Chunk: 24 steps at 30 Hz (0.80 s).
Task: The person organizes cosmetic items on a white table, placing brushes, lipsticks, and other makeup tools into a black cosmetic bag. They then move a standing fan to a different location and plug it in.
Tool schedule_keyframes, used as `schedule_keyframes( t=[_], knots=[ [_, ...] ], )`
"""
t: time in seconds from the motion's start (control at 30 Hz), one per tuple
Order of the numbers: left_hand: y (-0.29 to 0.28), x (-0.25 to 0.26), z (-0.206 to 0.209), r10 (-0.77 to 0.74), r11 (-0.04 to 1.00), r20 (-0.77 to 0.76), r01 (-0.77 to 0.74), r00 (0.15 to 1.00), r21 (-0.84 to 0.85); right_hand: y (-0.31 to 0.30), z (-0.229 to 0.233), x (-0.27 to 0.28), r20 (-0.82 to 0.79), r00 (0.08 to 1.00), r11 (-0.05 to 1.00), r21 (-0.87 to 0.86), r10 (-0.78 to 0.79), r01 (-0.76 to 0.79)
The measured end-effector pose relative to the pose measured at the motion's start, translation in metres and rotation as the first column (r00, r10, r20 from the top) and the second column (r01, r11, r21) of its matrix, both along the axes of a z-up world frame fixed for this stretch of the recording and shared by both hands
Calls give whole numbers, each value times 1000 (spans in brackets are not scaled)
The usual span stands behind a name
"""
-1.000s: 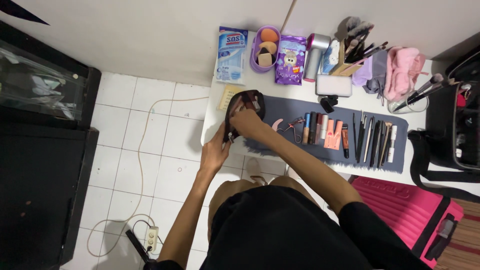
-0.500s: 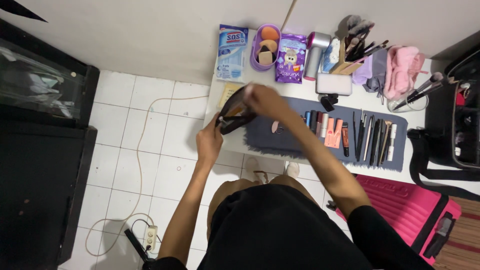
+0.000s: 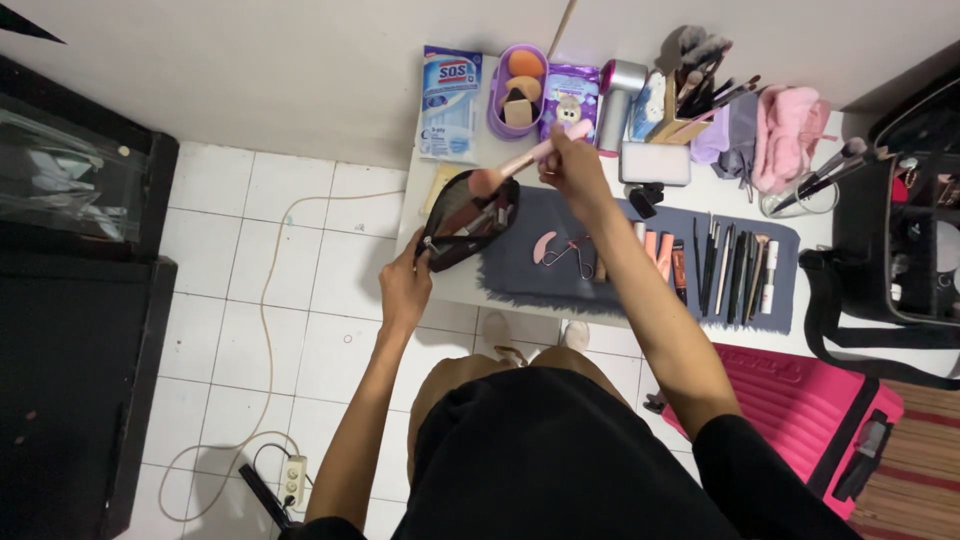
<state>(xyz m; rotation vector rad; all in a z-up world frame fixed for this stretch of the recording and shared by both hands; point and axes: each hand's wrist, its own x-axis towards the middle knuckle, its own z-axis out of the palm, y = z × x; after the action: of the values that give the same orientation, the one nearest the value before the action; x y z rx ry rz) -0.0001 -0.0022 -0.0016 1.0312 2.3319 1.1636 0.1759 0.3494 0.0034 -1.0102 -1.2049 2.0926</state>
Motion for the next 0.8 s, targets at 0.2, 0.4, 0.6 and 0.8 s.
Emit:
schedule_keyframes(
  t=[0.2, 0.4, 0.6, 0.8],
  knots=[
    [-2, 0, 7, 6, 1000, 57, -5, 998, -8, -87, 35, -25, 453, 876, 45, 891, -169, -452],
    [-5, -4, -20, -19, 996, 41, 15, 999, 90, -164, -6, -93, 766, 553, -159, 532, -327, -832],
    [-12, -1, -30, -8, 998, 119, 0, 993, 69, -159, -35, -107, 922, 377, -169, 360, -88, -918],
    [-12, -4, -21, -3, 996, 63, -3, 998, 87, -150, -26, -66, 497, 861, -73, 868, 106, -492]
  ],
)
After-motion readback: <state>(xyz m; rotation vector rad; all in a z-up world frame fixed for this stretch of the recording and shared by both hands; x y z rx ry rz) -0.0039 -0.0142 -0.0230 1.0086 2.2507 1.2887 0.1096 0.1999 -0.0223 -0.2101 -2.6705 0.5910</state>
